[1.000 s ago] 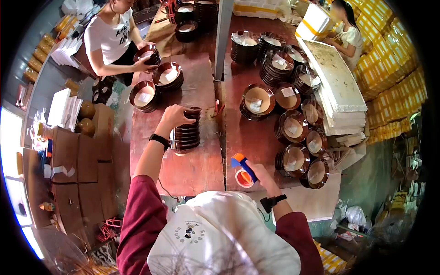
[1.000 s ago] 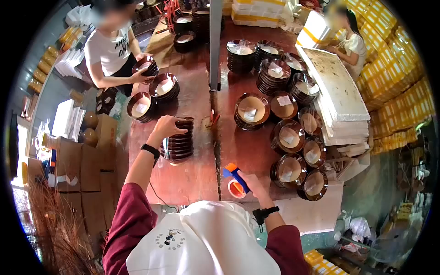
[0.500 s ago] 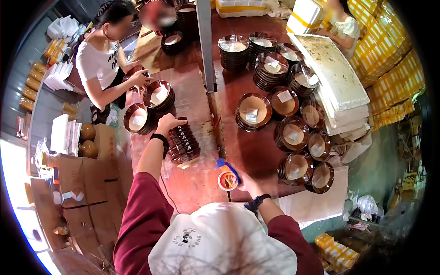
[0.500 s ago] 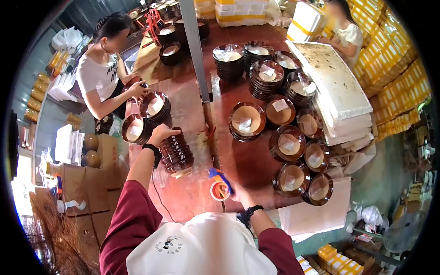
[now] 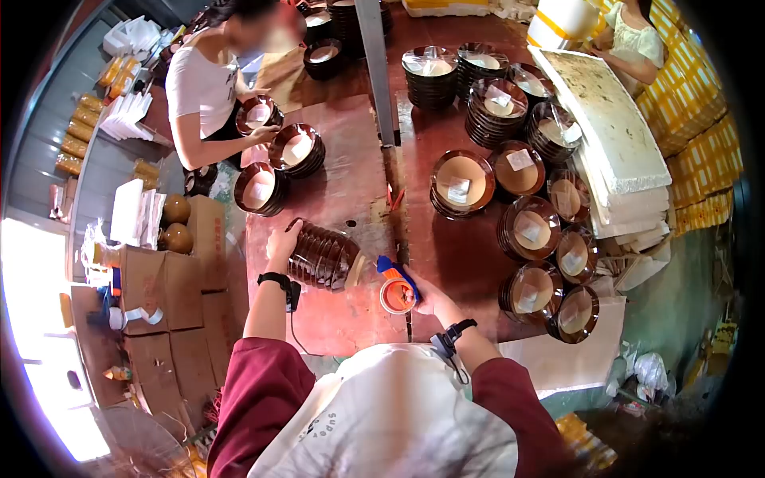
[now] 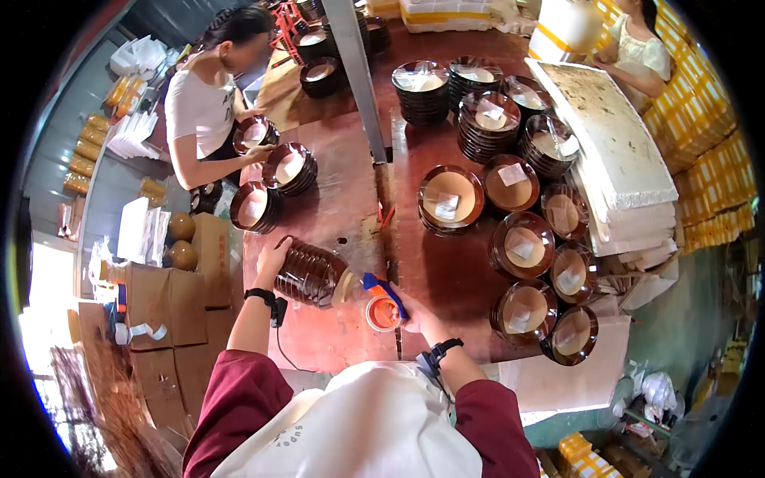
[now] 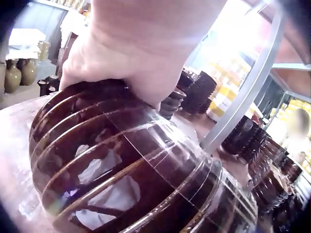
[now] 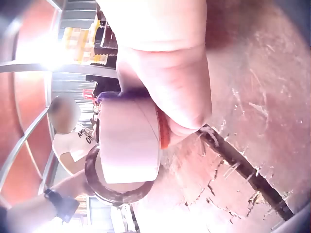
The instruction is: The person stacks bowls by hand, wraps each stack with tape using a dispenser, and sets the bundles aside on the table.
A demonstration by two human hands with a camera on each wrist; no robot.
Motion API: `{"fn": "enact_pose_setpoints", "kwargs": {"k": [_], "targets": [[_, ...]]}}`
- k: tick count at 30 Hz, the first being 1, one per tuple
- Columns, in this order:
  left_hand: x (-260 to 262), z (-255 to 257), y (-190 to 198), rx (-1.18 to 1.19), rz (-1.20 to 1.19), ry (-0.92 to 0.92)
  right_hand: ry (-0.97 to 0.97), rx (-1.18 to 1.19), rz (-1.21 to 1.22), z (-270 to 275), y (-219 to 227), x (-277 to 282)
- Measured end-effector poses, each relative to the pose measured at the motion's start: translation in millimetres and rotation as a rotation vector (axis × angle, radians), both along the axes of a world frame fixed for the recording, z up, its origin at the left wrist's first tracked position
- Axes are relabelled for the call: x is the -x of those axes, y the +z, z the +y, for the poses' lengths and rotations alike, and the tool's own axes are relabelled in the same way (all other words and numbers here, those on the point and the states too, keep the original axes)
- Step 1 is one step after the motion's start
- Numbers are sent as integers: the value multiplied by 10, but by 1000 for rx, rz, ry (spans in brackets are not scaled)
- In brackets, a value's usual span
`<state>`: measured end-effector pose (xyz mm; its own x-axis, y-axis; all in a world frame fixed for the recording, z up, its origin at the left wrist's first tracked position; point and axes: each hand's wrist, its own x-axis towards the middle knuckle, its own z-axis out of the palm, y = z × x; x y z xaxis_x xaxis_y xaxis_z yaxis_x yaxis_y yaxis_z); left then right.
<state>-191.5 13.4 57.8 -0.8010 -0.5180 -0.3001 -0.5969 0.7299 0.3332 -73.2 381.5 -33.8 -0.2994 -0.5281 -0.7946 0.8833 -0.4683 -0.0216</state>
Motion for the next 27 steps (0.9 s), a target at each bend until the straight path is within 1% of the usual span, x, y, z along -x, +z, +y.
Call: {"fn": "enact_pose_setpoints", "kwargs": {"k": [3,5,6,8,9,12,15,16,17,19,22,25,27], "targets": [[-71,-25,-26,28,-77,86,21,-41,154,-81,-135,-30],[-107,-23,-51,31,-95,148,-42,-89,218,-185,-201,-32],[-142,5,-34,31,-84,190,-71,-111,228,-241,-219,-38],[-182,-2,-35,28,-104,212,-156,-123,207,-365,-264,-34],[-215,-13,-49,26,-115,226,-162,-116,195,-401,-311,-52],[-214,15,-107,80,-121,172,-177,-74,156,-457,-374,-59],[-288,-79,-417,216,450,-219,-172,-20,103,-418,-321,-57],[-285,35,-190,78,727,-473,-173,-13,88,-420,-349,-45],[-307,121,-24,96,558,-470,-176,-6,74,-424,-377,-45],[-320,188,132,132,218,-460,-180,0,54,-434,-376,-48],[-342,189,109,160,296,-509,-197,7,69,-445,-443,-41],[-291,80,-4,126,260,-707,-189,21,106,-442,-461,-103],[-263,62,-55,72,337,-786,-194,15,114,-430,-407,-100]]}}
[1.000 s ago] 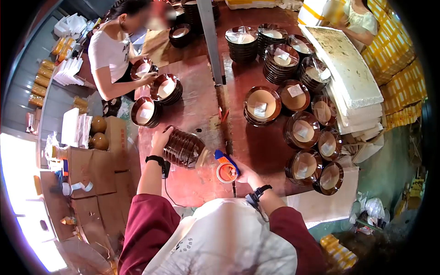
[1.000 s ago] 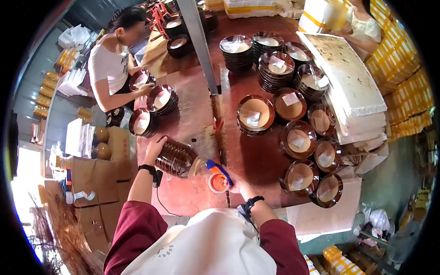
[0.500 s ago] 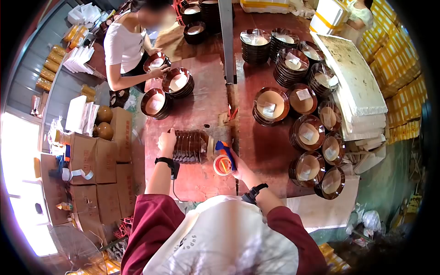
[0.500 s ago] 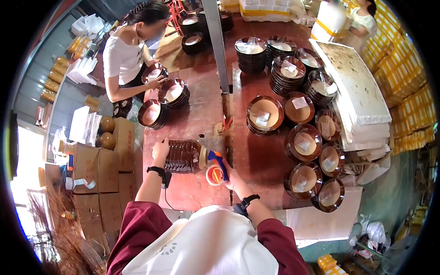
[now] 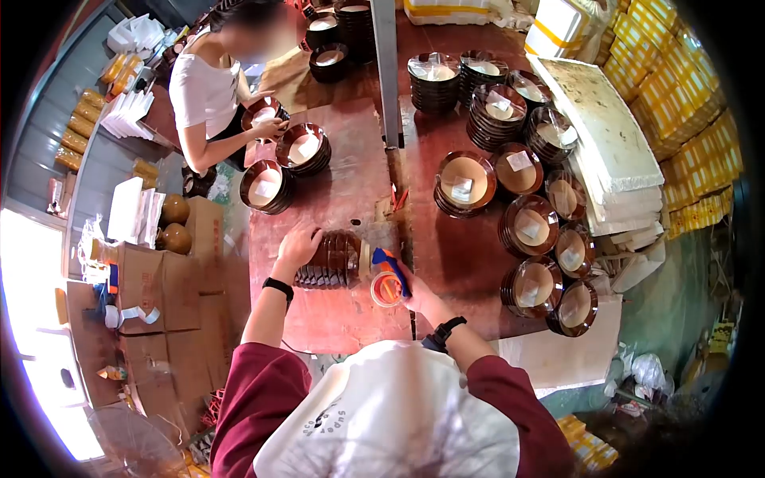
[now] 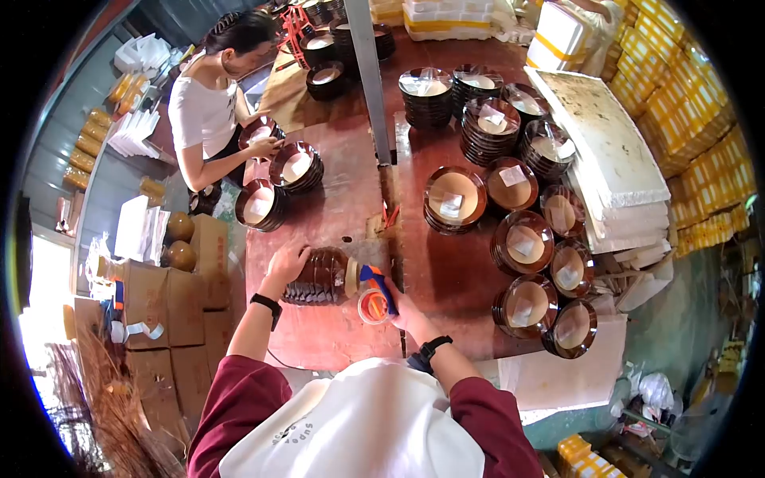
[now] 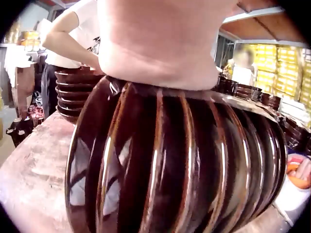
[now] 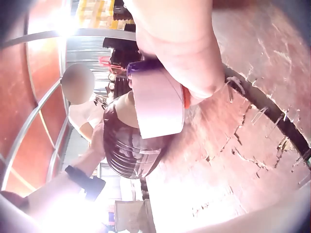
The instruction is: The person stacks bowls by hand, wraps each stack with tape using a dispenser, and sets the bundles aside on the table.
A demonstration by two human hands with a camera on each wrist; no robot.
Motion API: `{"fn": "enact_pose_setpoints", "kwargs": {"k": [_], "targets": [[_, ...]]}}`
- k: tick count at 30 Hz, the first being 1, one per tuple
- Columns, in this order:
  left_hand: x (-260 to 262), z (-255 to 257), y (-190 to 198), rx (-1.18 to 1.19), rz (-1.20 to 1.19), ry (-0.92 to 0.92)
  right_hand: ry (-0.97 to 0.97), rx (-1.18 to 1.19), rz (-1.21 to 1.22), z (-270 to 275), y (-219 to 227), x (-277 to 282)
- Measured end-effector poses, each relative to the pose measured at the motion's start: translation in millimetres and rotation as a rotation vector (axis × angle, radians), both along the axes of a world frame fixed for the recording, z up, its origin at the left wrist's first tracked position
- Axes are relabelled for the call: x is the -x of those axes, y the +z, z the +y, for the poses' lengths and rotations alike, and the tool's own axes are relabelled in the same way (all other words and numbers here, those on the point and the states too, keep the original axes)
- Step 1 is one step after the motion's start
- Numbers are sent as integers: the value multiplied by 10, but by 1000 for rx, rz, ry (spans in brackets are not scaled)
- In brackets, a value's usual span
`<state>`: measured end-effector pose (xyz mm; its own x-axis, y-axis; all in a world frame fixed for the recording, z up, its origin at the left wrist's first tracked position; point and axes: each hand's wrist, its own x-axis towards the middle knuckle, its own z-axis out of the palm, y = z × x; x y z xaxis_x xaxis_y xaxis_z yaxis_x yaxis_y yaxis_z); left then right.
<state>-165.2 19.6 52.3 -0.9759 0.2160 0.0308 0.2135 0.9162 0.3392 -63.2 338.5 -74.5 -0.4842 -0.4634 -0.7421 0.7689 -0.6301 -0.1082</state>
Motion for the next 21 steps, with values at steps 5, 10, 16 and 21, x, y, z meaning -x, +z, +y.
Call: {"fn": "enact_pose_setpoints", "kwargs": {"k": [5,10,16,21], "targets": [[173,-18,17,88,-224,-85,-9,-32,1,-24,84,-17],[346,-74,-77,79,-357,-163,-16,-63,59,-15,44,5],[431,-135,-215,9,-364,-212,-24,-4,27,-26,127,19],[506,-115,-217,39,-419,-146,-2,37,1,33,17,66]]}}
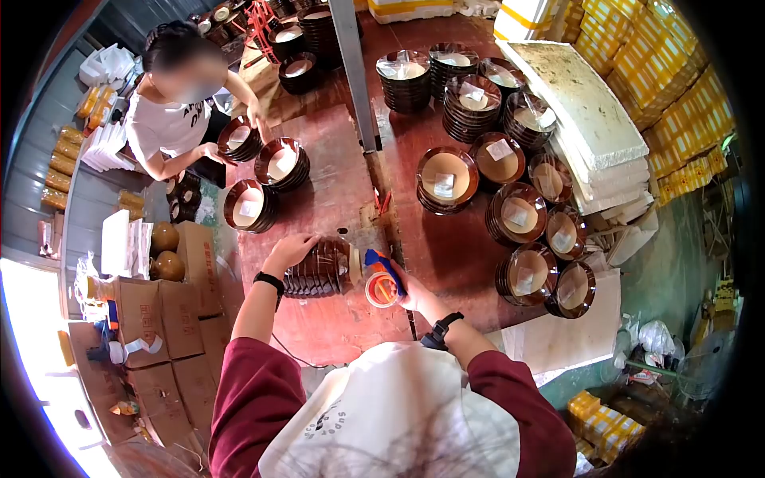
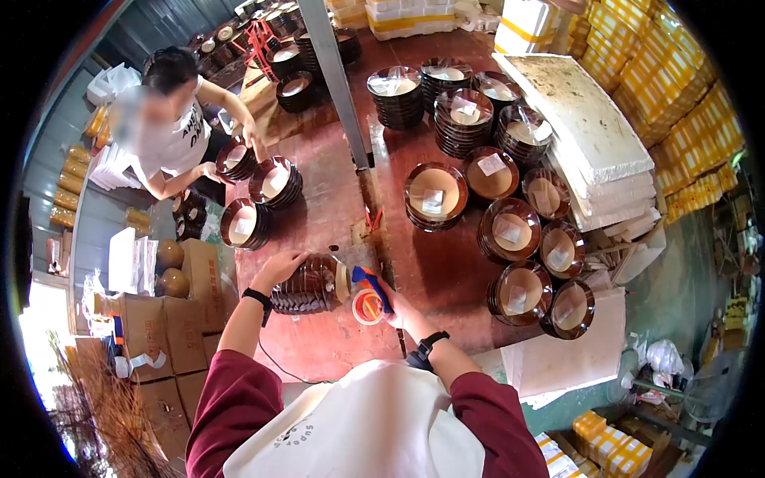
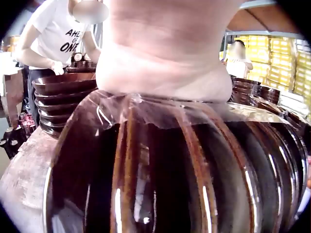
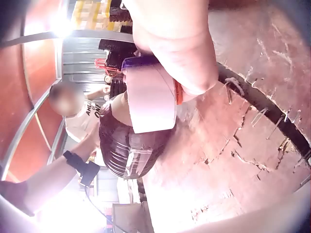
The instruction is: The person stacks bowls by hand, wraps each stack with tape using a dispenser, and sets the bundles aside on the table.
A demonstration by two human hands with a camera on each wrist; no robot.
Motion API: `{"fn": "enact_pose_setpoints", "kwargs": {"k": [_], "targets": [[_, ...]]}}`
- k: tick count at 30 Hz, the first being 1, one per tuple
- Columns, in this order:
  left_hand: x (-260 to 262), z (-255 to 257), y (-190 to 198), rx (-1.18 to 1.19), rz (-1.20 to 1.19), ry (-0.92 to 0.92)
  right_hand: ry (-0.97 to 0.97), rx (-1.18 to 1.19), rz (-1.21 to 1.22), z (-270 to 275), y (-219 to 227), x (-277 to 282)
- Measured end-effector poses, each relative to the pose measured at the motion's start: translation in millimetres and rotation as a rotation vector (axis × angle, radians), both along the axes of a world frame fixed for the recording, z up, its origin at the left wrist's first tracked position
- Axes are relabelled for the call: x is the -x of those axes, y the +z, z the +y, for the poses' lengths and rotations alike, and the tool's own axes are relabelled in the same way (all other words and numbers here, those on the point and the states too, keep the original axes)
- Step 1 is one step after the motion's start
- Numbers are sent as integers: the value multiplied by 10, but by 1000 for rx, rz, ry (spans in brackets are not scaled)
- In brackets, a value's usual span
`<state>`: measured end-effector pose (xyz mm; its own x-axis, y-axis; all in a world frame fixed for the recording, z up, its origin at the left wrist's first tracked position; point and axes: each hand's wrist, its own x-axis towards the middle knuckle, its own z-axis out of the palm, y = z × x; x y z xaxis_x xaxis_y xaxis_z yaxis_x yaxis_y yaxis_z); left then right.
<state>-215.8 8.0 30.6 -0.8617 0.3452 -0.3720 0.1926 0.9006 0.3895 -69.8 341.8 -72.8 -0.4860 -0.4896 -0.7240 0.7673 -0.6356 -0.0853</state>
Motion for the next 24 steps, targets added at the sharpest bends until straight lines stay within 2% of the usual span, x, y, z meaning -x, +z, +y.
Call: {"fn": "enact_pose_setpoints", "kwargs": {"k": [2,5,6,8,9,11,12,15,19,20,23,24], "targets": [[19,78,172,112,-39,66,4,4,-6,-6,-107,18],[-41,-23,242,135,66,225,2,62,2,34,12,29],[-79,-93,433,-3,-84,214,-6,44,-21,34,134,43],[-344,-351,354,-166,96,46,-25,8,-73,1,373,52],[-467,-425,321,-249,185,-39,-20,21,-48,21,320,45],[-672,-340,510,-159,187,-109,-3,49,-3,58,176,-4],[-687,-345,473,-190,241,-165,12,59,-6,79,160,-25],[-610,-363,399,-190,220,-138,44,63,-53,139,109,-34],[-294,-248,374,-28,9,20,21,72,-127,109,110,12],[-325,-267,139,22,425,-125,0,87,-120,103,152,44],[-658,542,716,57,397,-567,-25,48,-112,87,172,61],[-705,641,680,74,381,-526,-50,30,-133,50,221,51]]}}
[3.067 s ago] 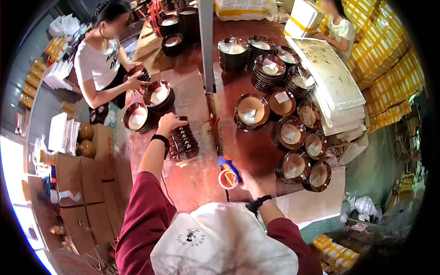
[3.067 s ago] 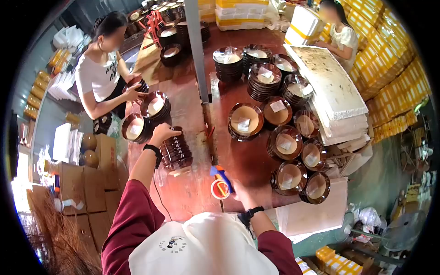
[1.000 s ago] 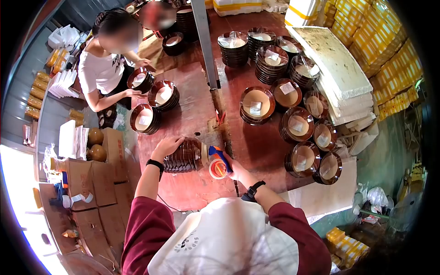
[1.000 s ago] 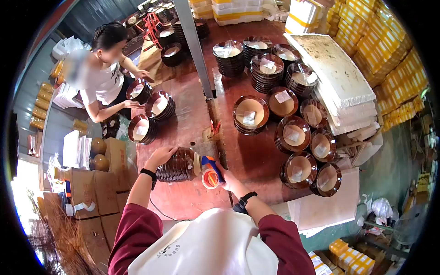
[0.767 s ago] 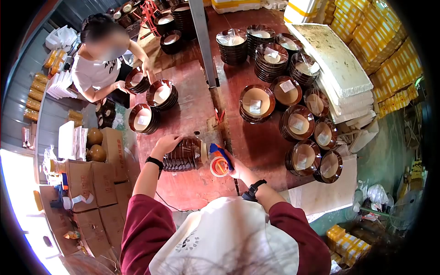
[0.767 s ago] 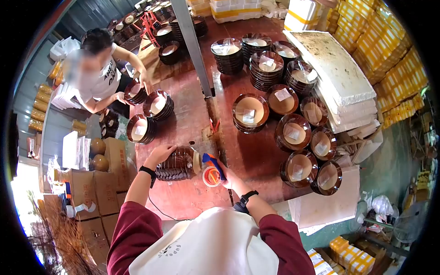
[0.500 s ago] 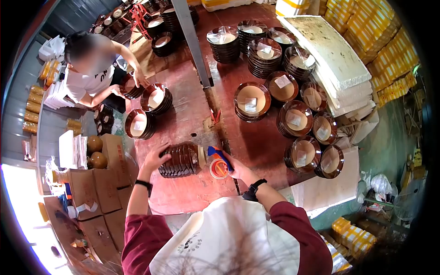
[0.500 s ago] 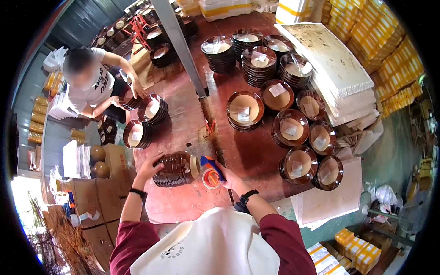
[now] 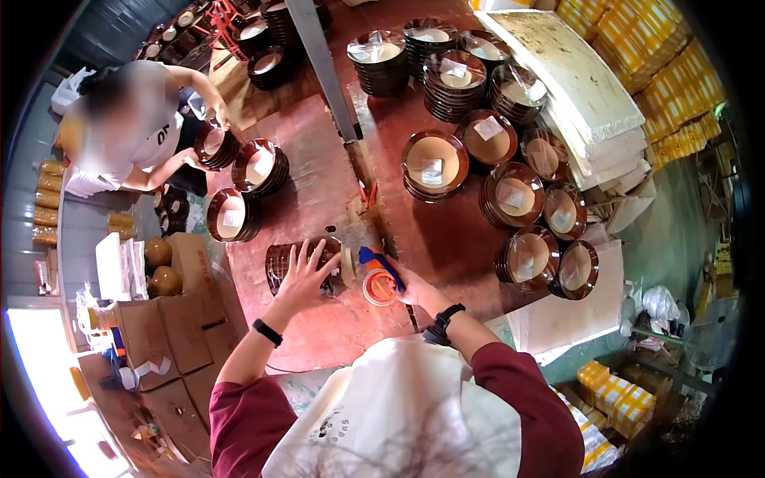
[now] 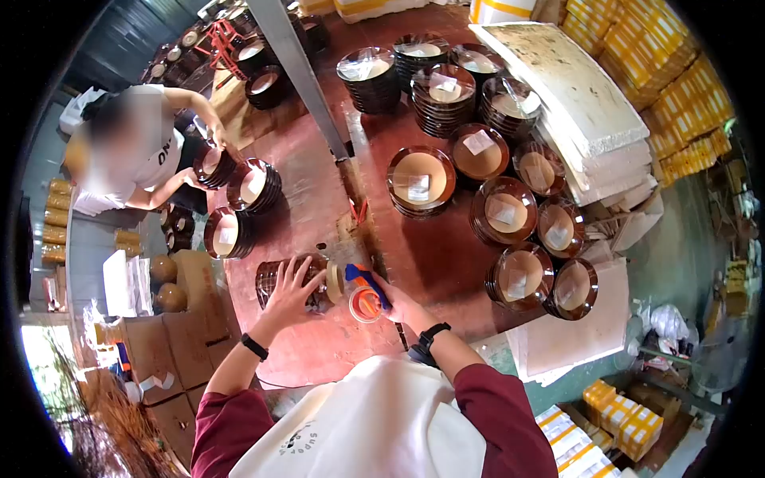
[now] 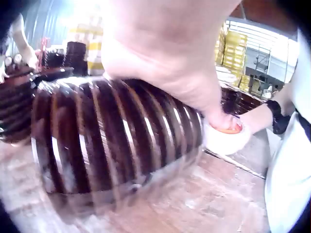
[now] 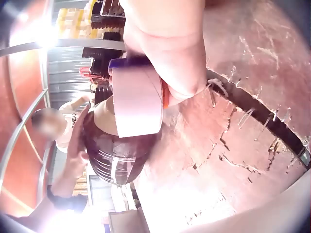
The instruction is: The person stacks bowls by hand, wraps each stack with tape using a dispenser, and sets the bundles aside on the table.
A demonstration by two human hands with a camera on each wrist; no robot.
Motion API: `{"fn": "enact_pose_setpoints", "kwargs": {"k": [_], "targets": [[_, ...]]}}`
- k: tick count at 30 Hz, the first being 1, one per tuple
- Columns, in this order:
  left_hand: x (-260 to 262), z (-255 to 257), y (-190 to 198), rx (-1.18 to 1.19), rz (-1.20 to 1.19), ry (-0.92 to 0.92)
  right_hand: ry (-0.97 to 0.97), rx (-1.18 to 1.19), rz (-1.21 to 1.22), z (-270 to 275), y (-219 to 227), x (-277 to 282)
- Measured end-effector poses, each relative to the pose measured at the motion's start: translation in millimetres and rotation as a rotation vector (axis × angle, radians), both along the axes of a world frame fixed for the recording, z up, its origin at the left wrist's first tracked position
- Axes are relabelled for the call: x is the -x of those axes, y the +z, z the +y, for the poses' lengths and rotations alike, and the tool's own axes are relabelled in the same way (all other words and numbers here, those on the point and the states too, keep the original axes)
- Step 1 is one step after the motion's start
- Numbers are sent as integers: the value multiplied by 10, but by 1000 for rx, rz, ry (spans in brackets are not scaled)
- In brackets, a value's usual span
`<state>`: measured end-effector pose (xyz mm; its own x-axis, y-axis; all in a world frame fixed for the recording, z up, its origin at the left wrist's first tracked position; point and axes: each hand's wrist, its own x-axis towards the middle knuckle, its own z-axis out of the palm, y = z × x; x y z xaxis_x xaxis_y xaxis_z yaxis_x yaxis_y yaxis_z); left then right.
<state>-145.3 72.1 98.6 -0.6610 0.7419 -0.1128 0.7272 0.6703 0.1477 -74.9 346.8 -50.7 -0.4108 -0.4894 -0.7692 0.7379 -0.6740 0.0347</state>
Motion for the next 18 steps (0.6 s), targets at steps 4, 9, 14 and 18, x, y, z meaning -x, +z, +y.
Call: {"fn": "enact_pose_setpoints", "kwargs": {"k": [4,9,14,18], "targets": [[34,121,-90,-12,-10,99,0,34,-48,-19,-1,61],[255,116,-111,-54,-87,138,34,138,-19,-39,-186,2],[576,107,-200,-233,-310,426,162,77,-50,190,45,-76],[746,-85,-477,-293,-438,712,189,71,-3,302,-126,-229]]}}
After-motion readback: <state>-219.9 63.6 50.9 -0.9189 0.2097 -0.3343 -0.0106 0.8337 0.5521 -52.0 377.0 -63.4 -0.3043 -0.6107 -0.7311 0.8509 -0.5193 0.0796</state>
